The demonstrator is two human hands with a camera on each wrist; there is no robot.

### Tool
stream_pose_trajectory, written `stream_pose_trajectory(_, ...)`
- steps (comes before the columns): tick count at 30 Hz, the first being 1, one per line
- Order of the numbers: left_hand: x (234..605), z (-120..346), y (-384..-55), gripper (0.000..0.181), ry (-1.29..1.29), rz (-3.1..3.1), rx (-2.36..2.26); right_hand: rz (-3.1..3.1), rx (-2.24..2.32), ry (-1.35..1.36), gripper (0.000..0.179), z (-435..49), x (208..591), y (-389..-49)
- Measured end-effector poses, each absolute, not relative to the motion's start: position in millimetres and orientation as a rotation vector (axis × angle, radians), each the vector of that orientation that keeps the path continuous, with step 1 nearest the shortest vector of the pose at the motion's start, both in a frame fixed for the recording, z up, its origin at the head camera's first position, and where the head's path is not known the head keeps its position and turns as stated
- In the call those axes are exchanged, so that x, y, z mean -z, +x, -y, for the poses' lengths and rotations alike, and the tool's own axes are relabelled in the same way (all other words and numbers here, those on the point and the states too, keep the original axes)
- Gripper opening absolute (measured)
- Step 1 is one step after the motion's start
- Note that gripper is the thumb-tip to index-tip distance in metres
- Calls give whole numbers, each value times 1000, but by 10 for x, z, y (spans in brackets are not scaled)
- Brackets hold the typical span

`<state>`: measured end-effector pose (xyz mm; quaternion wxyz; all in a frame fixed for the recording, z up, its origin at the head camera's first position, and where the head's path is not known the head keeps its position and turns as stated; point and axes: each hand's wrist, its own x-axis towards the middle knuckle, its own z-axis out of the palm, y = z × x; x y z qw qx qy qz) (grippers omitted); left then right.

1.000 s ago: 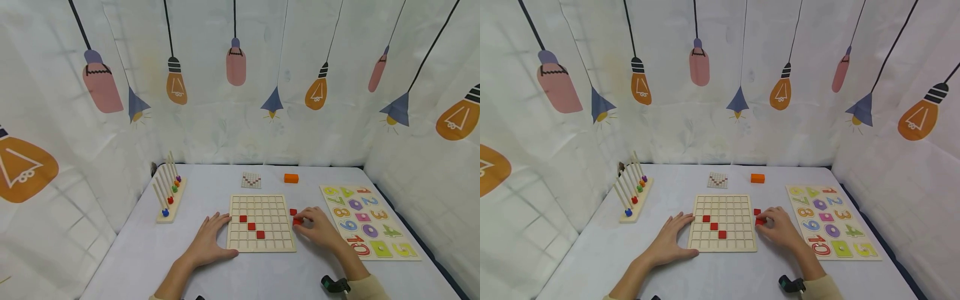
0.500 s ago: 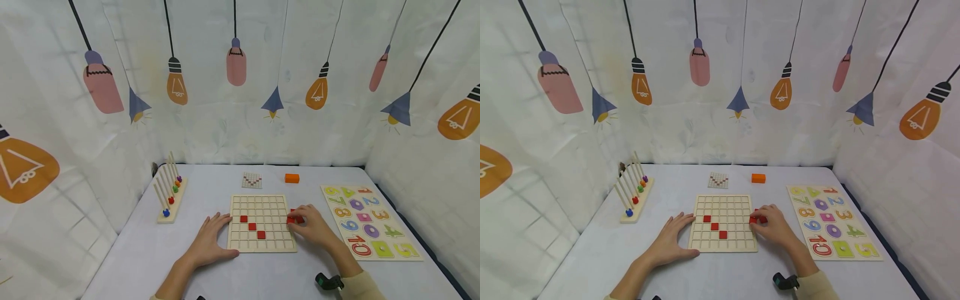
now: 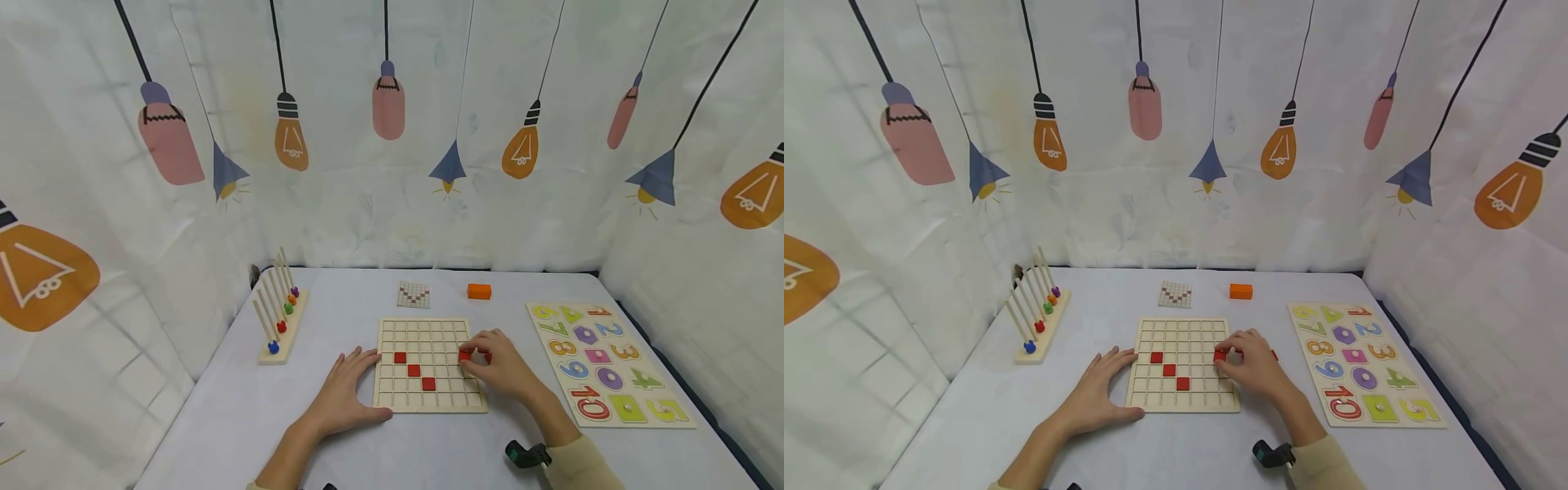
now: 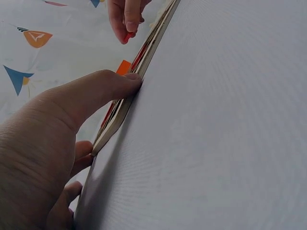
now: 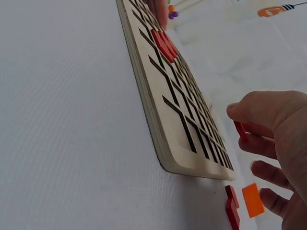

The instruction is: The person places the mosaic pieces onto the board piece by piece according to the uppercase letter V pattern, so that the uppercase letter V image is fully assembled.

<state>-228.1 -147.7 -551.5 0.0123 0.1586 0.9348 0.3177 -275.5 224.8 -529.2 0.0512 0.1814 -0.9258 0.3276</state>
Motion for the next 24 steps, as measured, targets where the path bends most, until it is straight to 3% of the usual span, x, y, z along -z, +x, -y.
stream_pose_trajectory(24, 5497, 1478, -2277, 113, 492, -2904, -1002, 2823, -1009, 666, 26, -1789, 5220, -2905)
